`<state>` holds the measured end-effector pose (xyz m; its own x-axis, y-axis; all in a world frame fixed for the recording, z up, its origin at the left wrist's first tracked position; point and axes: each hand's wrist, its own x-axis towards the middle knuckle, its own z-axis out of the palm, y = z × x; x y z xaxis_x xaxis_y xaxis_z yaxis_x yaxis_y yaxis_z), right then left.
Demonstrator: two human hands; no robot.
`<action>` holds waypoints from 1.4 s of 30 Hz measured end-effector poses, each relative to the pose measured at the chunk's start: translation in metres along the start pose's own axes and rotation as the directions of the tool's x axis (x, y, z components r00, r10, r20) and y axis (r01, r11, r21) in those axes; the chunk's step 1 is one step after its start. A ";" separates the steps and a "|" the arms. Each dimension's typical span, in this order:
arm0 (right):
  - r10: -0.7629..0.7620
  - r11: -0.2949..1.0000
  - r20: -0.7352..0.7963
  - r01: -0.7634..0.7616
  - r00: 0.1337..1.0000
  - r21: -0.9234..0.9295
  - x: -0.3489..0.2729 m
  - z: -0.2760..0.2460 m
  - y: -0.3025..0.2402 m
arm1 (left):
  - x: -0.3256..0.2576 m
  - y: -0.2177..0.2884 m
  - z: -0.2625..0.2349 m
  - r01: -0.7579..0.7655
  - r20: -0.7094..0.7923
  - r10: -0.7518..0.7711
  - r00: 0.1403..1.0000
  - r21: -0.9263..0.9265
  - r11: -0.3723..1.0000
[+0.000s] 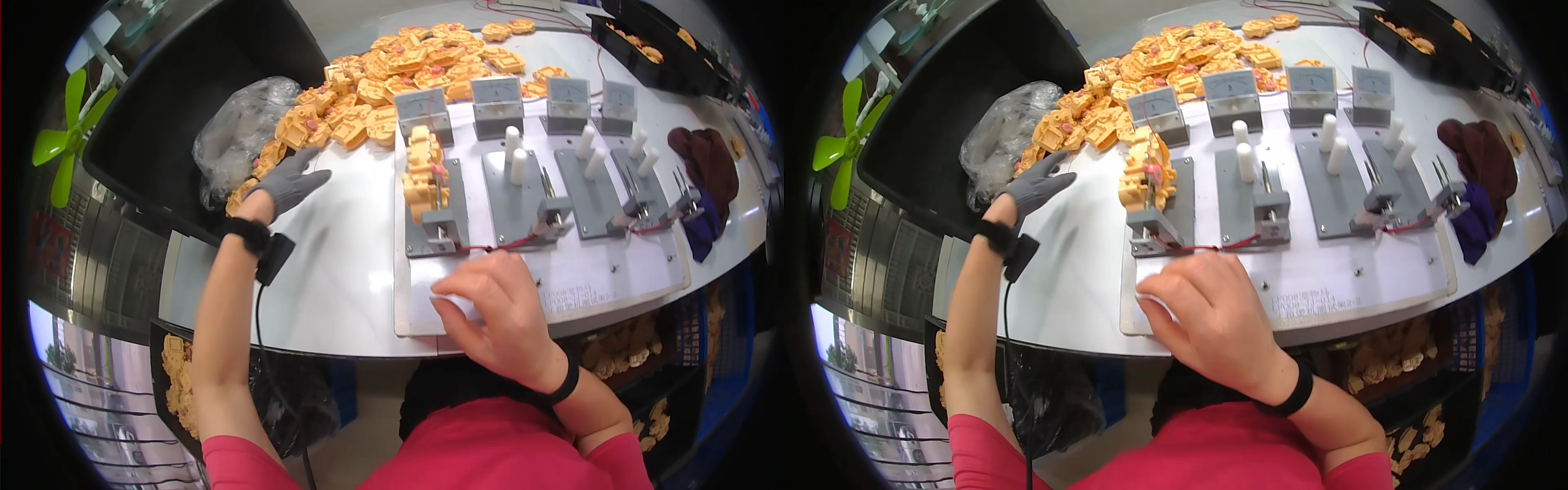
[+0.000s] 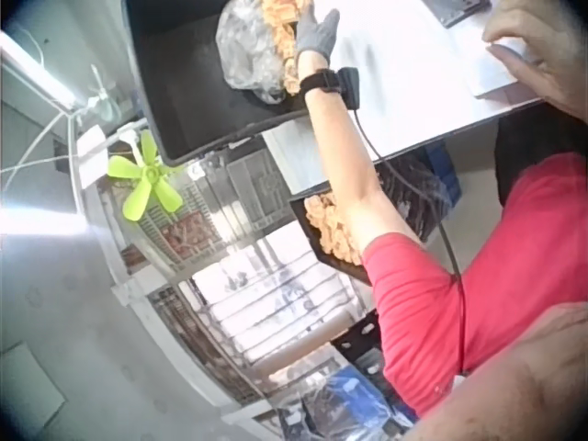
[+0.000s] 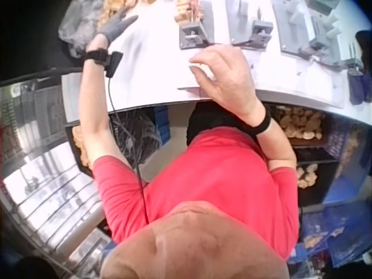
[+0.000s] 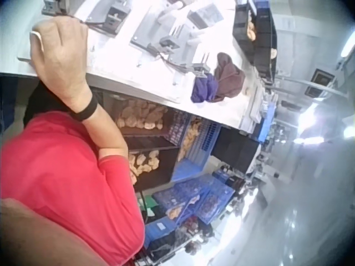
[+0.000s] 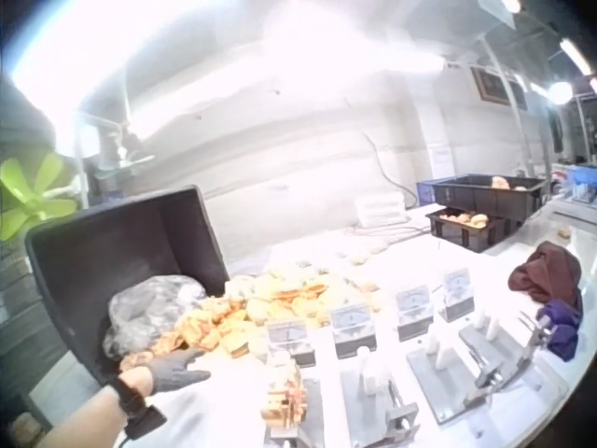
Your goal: The person places yellow plastic components onto a white testing board with metal fixtures and wires. They secure the components and adjust the setup, repeating the process for multiple units. The person wears a glove on their left hand while handling the parts.
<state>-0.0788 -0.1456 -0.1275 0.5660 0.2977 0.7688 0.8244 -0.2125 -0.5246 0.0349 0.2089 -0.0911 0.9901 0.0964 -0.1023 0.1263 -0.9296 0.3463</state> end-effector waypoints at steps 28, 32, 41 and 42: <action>-0.050 0.995 0.060 0.055 0.997 -0.085 -0.001 0.001 0.001 | -0.018 0.025 0.024 0.200 0.361 -0.197 0.911 0.031 0.979; -0.052 0.992 0.005 0.051 0.999 0.113 -0.003 -0.005 0.003 | -0.055 0.032 0.009 0.209 0.218 -0.156 0.963 -0.249 0.946; 0.406 0.910 -0.281 -0.357 0.869 0.210 -0.013 -0.059 0.019 | -0.128 0.088 -0.026 -0.097 -0.111 -0.001 0.994 -0.871 0.481; 0.438 0.890 -0.212 -0.387 0.874 0.242 -0.012 -0.061 0.020 | -0.133 0.099 -0.027 -0.124 -0.133 0.008 0.991 -0.896 0.425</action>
<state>-0.0695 -0.2098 -0.1246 0.8540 -0.0306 0.5194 0.5159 -0.0796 -0.8529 -0.0825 0.1141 -0.0182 0.9904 0.1356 0.0257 -0.0137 -0.0885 0.9960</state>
